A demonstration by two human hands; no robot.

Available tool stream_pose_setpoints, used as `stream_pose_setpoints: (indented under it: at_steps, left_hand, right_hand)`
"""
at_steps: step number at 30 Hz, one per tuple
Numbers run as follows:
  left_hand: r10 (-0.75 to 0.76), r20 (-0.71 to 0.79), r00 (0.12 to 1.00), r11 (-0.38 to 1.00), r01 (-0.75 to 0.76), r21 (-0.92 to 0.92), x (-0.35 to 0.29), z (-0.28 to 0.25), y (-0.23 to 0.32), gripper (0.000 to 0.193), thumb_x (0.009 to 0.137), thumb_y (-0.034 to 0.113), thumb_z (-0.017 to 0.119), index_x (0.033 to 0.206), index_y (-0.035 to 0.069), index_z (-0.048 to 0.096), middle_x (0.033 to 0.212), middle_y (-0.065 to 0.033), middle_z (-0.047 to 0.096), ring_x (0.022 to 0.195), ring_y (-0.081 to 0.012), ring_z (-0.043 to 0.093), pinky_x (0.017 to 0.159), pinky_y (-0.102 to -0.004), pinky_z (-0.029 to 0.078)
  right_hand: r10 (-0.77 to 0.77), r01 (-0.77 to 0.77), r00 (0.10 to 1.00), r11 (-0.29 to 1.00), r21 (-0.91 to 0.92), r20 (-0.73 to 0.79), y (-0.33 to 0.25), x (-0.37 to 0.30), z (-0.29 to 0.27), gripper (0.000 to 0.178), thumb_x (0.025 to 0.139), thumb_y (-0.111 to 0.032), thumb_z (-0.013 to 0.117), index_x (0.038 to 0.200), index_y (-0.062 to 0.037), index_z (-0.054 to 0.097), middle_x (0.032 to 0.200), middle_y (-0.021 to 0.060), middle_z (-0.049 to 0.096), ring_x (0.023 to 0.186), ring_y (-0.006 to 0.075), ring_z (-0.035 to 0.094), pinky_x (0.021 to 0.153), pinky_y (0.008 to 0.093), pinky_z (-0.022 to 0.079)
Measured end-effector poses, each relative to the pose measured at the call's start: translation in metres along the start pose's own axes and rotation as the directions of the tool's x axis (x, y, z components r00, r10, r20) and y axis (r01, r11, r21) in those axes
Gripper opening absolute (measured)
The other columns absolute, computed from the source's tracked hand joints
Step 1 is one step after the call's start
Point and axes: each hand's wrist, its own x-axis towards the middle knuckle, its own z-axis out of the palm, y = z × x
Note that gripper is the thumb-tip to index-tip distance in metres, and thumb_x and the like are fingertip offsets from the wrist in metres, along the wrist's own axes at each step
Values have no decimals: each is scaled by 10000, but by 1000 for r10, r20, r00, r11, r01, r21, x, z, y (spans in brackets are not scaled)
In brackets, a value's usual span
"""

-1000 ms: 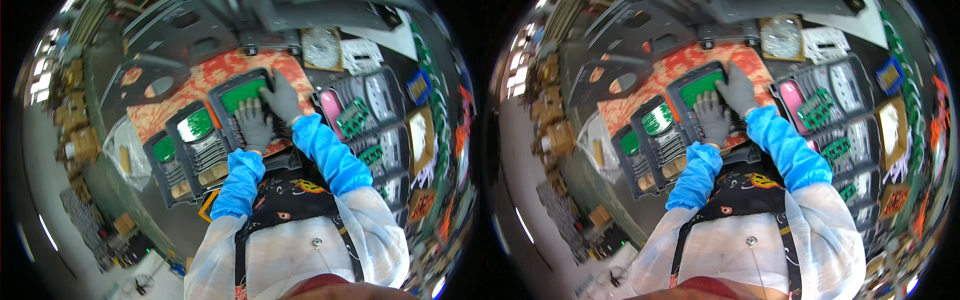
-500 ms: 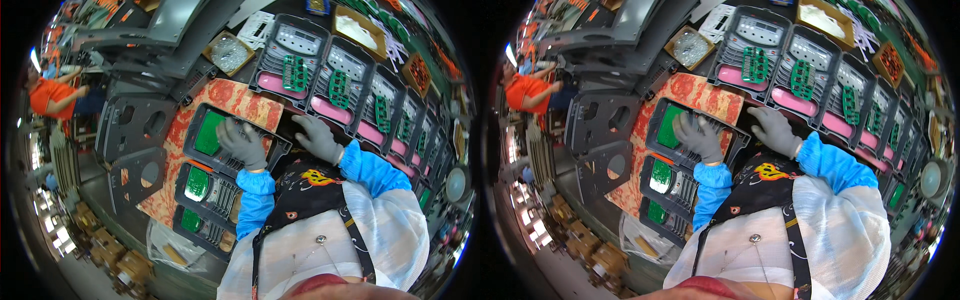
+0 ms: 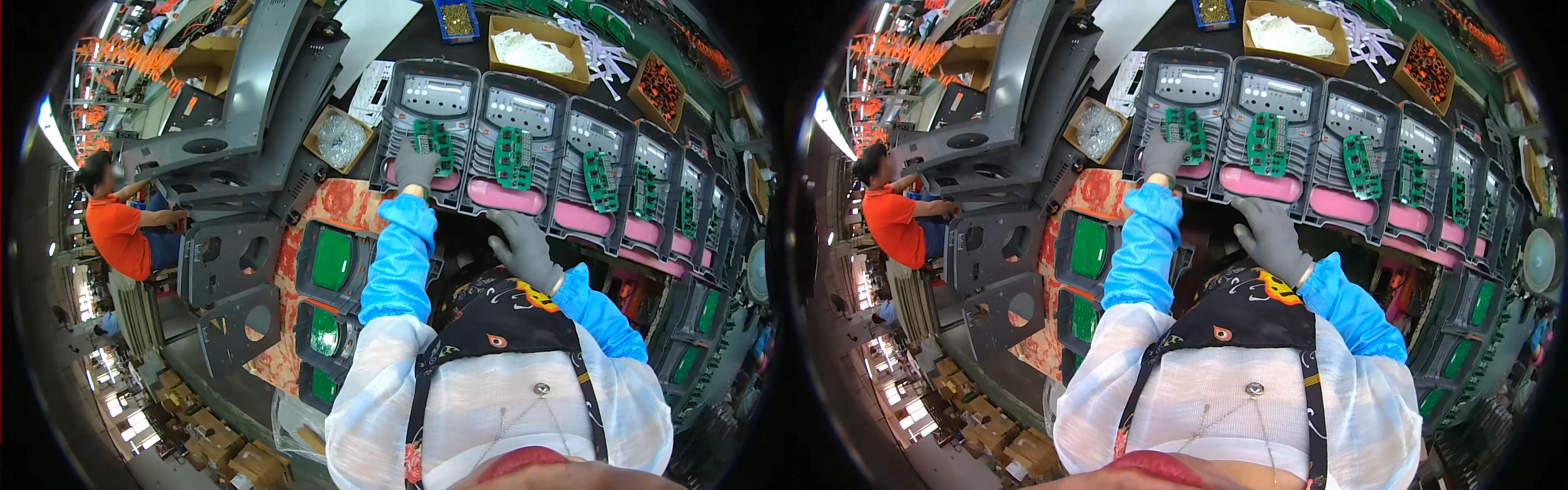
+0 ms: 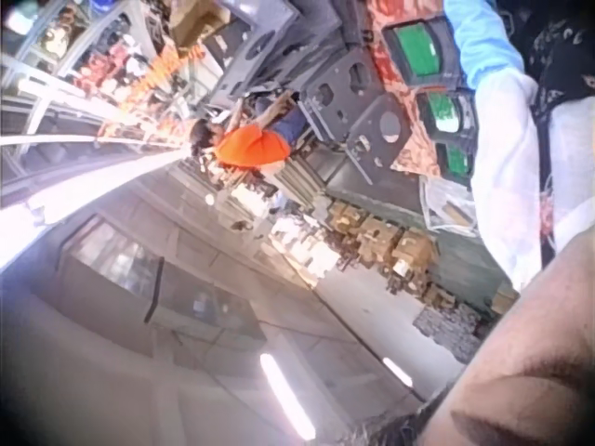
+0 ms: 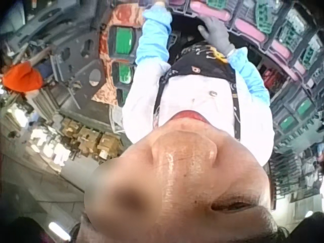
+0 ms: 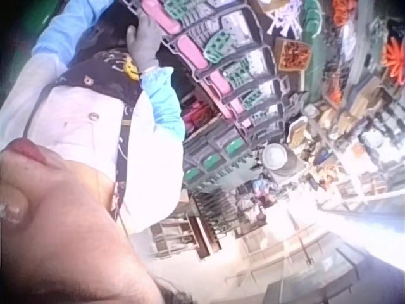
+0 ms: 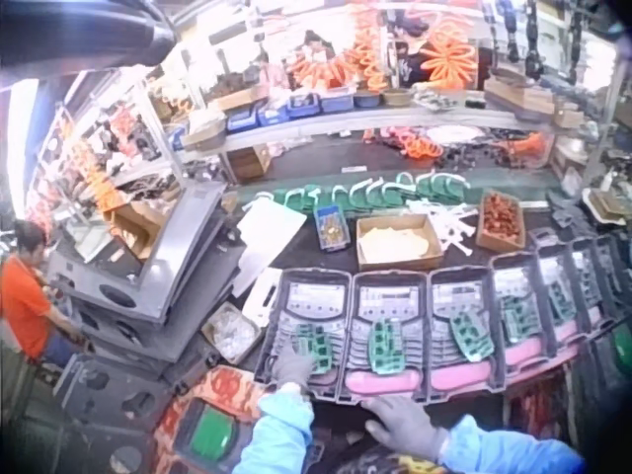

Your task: The person inserts printed circuit boards into plastic electronic housings by hand, seating each board firmly into its casing.

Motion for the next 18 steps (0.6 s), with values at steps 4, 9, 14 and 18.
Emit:
stream_pose_setpoints:
  at_steps: [4, 9, 14, 18]
  left_hand:
    - [-18, 192, 981, 906, 97, -411, -2, -1, -10, 560, 707, 157, 696, 1210, 5, 502, 1000, -170, 650, 874, -246, 632, 796, -350, 499]
    - [-87, 144, 986, 411, 167, -896, -80, 8, 46, 388, 873, 140, 603, 1222, 37, 470, 1042, -78, 599, 901, -173, 602, 736, -312, 514]
    - [-63, 87, 994, 151, 96, -984, -102, 25, 62, 366, 964, 316, 541, 1193, 58, 422, 1048, -99, 562, 913, -183, 592, 735, -313, 533]
    - [-21, 8, 1000, 214, 12, -977, -92, 26, 62, 301, 984, 309, 483, 1126, 44, 498, 1022, -85, 568, 894, -169, 573, 759, -313, 506]
  right_hand:
    - [-69, 69, 995, 998, -3, -74, 25, 21, -10, 460, 771, -130, 656, 1204, -79, 513, 1118, 110, 572, 969, 317, 573, 810, 415, 466]
    - [-143, 139, 988, 988, -75, -51, 26, 81, -5, 549, 729, -115, 672, 1248, -102, 492, 1184, 110, 549, 956, 291, 585, 767, 396, 469]
    - [-365, 314, 931, 821, -477, -15, 29, 103, 7, 522, 767, -144, 587, 1280, -134, 488, 1182, 88, 550, 875, 217, 560, 698, 353, 428]
    - [-408, 319, 911, 790, -523, -62, 32, 120, 9, 481, 777, -167, 573, 1251, -126, 505, 1164, 80, 553, 856, 213, 547, 712, 359, 419]
